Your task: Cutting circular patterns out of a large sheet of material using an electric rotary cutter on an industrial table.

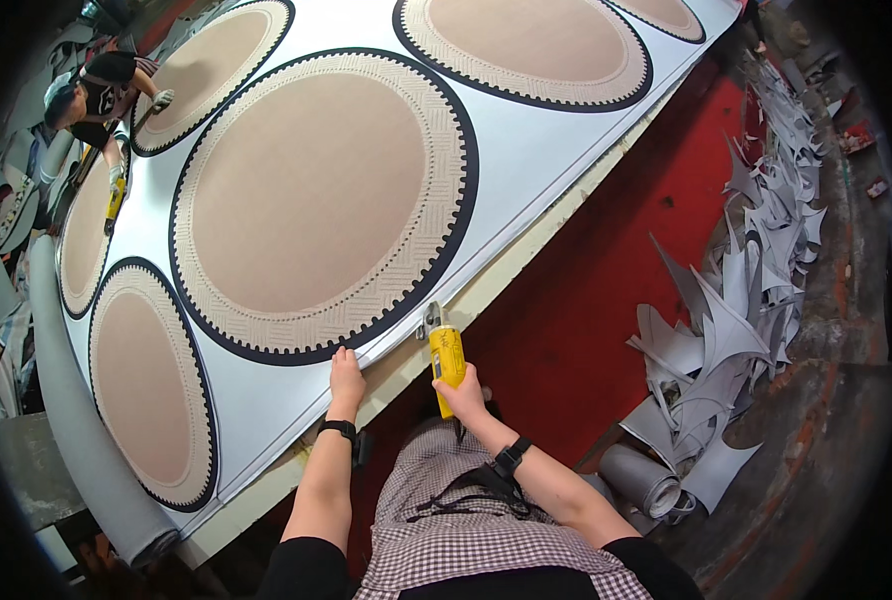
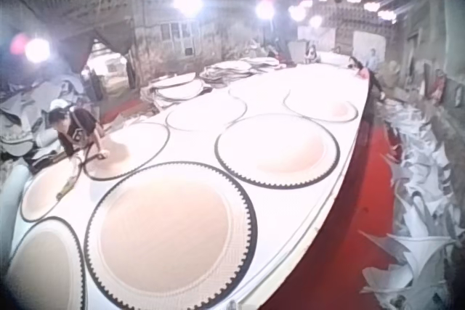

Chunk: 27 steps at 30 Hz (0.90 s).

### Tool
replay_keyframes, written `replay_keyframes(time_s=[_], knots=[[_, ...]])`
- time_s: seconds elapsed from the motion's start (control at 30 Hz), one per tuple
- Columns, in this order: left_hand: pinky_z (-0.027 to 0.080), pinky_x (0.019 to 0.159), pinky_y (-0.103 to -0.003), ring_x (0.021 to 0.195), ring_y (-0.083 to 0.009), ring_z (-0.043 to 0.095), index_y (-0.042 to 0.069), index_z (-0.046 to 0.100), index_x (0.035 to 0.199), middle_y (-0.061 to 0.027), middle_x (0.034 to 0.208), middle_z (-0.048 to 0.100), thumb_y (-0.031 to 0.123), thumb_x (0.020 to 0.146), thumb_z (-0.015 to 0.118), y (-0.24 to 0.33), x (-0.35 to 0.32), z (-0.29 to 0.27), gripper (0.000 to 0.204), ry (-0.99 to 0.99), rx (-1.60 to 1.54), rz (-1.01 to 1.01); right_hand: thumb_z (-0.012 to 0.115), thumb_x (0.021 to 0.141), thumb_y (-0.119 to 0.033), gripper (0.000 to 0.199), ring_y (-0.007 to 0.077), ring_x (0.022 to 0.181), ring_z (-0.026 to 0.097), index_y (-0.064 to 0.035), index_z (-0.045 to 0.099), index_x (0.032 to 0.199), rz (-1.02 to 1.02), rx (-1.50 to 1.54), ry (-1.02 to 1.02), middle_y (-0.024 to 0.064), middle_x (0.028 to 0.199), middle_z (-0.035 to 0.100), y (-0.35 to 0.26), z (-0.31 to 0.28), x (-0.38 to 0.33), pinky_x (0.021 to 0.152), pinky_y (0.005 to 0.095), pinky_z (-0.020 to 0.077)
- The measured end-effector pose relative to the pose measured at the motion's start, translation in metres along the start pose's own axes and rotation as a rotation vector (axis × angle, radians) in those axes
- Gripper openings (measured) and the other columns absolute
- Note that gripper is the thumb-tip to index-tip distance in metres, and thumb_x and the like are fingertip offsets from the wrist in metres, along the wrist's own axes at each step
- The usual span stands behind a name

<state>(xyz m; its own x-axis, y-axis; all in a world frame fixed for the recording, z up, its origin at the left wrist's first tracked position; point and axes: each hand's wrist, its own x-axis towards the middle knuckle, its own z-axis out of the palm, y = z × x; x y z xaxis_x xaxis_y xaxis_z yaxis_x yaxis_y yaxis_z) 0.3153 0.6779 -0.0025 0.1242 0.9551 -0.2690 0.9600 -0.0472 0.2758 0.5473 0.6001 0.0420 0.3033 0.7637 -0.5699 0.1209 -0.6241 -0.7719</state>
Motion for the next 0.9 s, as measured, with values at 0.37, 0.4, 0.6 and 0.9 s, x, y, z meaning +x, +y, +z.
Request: replay_keyframes(time_s=[0.37,0.4,0.6,0.9], knots=[[0.043,0.088,-0.040,0.105,-0.0399,0.049,-0.003,0.048,0.101,-0.0246,0.121,0.044,-0.009,0.066,0.051,-0.003,0.000,0.000,0.035,0.035,-0.043,-0.001,0.071,0.072,-0.012,0.049,0.0165,0.080,0.057,0.0025,0.041,0.108,0.168,0.513,0.121,0.0096,0.093,0.055,-0.046,0.019,0.011,0.068,0.0292,0.0486],[0.043,0.088,-0.040,0.104,-0.0405,0.050,-0.003,0.048,0.100,-0.0251,0.120,0.045,-0.010,0.066,0.051,-0.004,0.000,-0.001,0.035,0.039,-0.053,0.002,0.070,0.072,-0.012,0.048,0.0166,0.079,0.057,0.0025,0.041,0.108,0.160,0.515,0.132,0.0094,0.093,0.055,-0.051,0.018,0.014,0.068,0.0291,0.0486],[0.044,0.086,-0.042,0.101,-0.0417,0.051,-0.003,0.047,0.099,-0.0257,0.119,0.046,-0.010,0.066,0.049,-0.005,-0.002,-0.004,0.034,0.043,-0.065,-0.006,0.070,0.072,-0.011,0.047,0.0172,0.078,0.058,0.0022,0.042,0.107,0.191,0.581,0.170,0.0096,0.091,0.056,-0.059,0.016,0.039,0.067,0.0296,0.0492],[0.039,0.094,-0.041,0.111,-0.0411,0.044,-0.005,0.047,0.099,-0.0280,0.120,0.044,-0.010,0.067,0.051,-0.002,0.001,-0.014,0.033,-0.048,-0.144,-0.062,0.070,0.072,-0.011,0.048,0.0185,0.080,0.058,0.0027,0.041,0.106,0.165,0.518,0.269,0.0113,0.093,0.055,-0.071,0.004,0.080,0.067,0.0307,0.0495]])
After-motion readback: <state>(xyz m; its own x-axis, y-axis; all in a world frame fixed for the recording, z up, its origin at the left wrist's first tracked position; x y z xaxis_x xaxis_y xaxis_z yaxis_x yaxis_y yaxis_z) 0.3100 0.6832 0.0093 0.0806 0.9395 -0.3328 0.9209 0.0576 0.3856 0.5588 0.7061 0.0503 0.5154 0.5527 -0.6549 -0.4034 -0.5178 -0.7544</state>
